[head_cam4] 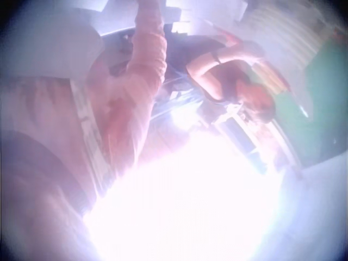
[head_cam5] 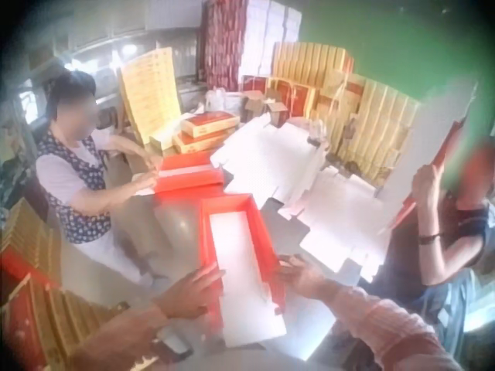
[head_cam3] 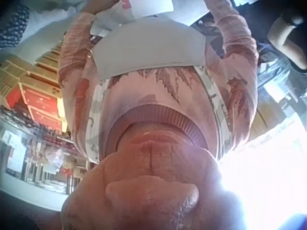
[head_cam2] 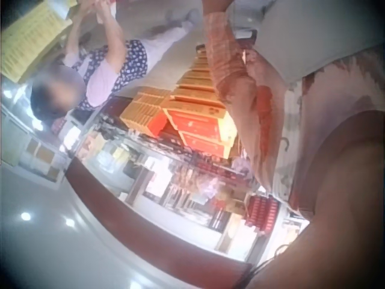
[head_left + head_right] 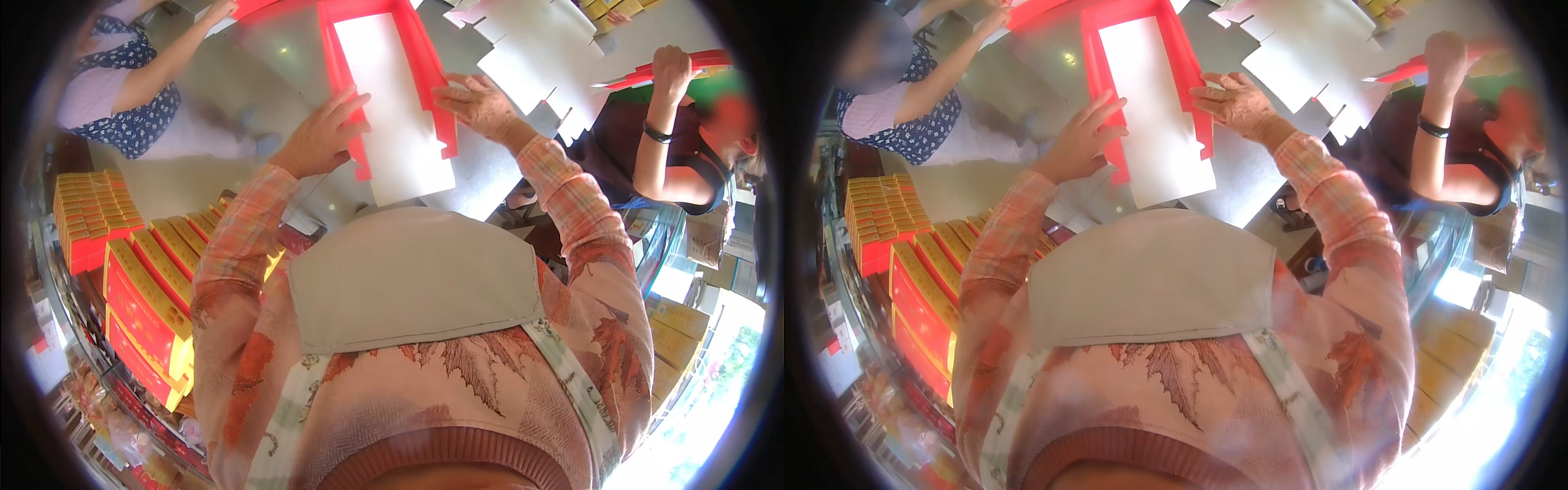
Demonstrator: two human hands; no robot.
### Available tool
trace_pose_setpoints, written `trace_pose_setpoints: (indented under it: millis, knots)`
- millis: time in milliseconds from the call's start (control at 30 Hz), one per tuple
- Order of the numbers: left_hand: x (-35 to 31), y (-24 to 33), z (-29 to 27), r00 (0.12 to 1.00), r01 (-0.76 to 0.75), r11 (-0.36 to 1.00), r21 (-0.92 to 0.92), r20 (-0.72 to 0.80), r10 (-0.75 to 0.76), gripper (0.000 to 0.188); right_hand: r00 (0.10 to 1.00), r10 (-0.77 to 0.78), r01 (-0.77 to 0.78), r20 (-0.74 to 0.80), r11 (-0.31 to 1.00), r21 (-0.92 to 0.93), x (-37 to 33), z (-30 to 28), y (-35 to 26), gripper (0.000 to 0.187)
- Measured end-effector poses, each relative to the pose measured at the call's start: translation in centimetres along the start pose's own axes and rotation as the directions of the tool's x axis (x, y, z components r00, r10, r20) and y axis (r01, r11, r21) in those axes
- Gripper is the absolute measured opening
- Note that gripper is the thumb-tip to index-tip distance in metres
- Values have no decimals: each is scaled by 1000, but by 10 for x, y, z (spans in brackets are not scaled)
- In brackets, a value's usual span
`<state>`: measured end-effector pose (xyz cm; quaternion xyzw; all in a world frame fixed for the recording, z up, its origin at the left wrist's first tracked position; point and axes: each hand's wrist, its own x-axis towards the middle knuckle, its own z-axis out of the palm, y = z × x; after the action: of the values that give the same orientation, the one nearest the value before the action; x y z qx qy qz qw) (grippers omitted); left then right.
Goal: The person assembles red and white cardboard boxes by folding flat pieces into shape and securing the flaps. They work at a table with stacks of materials, handling each box individually to form the final structure.
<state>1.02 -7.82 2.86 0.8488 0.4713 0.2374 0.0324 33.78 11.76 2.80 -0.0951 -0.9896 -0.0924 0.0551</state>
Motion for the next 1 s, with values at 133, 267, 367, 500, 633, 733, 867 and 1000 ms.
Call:
trace_pose_setpoints:
  millis: [133, 267, 367, 500, 633, 733, 867, 1000]
  knots:
    - [-4, -11, 6, 994, -100, 992, 70, -29, 103, 29, 998, -55, 56, -20, 996, 73, -1, -6, 9, 26]
    - [-9, -15, 29, 992, 3, 999, 35, -127, 2, 18, 996, 48, -35, -80, 987, 157, 7, 10, 0, 20]
    - [1, -6, 44, 949, 205, 979, -2, -244, -200, 14, 976, 199, -182, -88, 968, 172, 21, 21, -14, 20]
    - [15, 10, 53, 888, 300, 954, 19, -371, -272, 9, 949, 276, -261, -153, 959, 114, 32, 24, -29, 20]
    - [25, 16, 54, 900, 317, 944, 89, -342, -270, 8, 899, 384, -362, -210, 922, 137, 30, 18, -39, 21]
    - [31, 12, 58, 905, 278, 954, 116, -363, -220, 10, 879, 410, -388, -243, 912, 133, 29, 17, -42, 22]
    - [33, 10, 60, 905, 313, 938, 151, -346, -246, 10, 872, 410, -395, -267, 912, 110, 31, 15, -43, 24]
    - [35, 10, 60, 914, 286, 944, 164, -341, -218, 11, 878, 369, -360, -304, 929, 87, 34, 17, -48, 25]
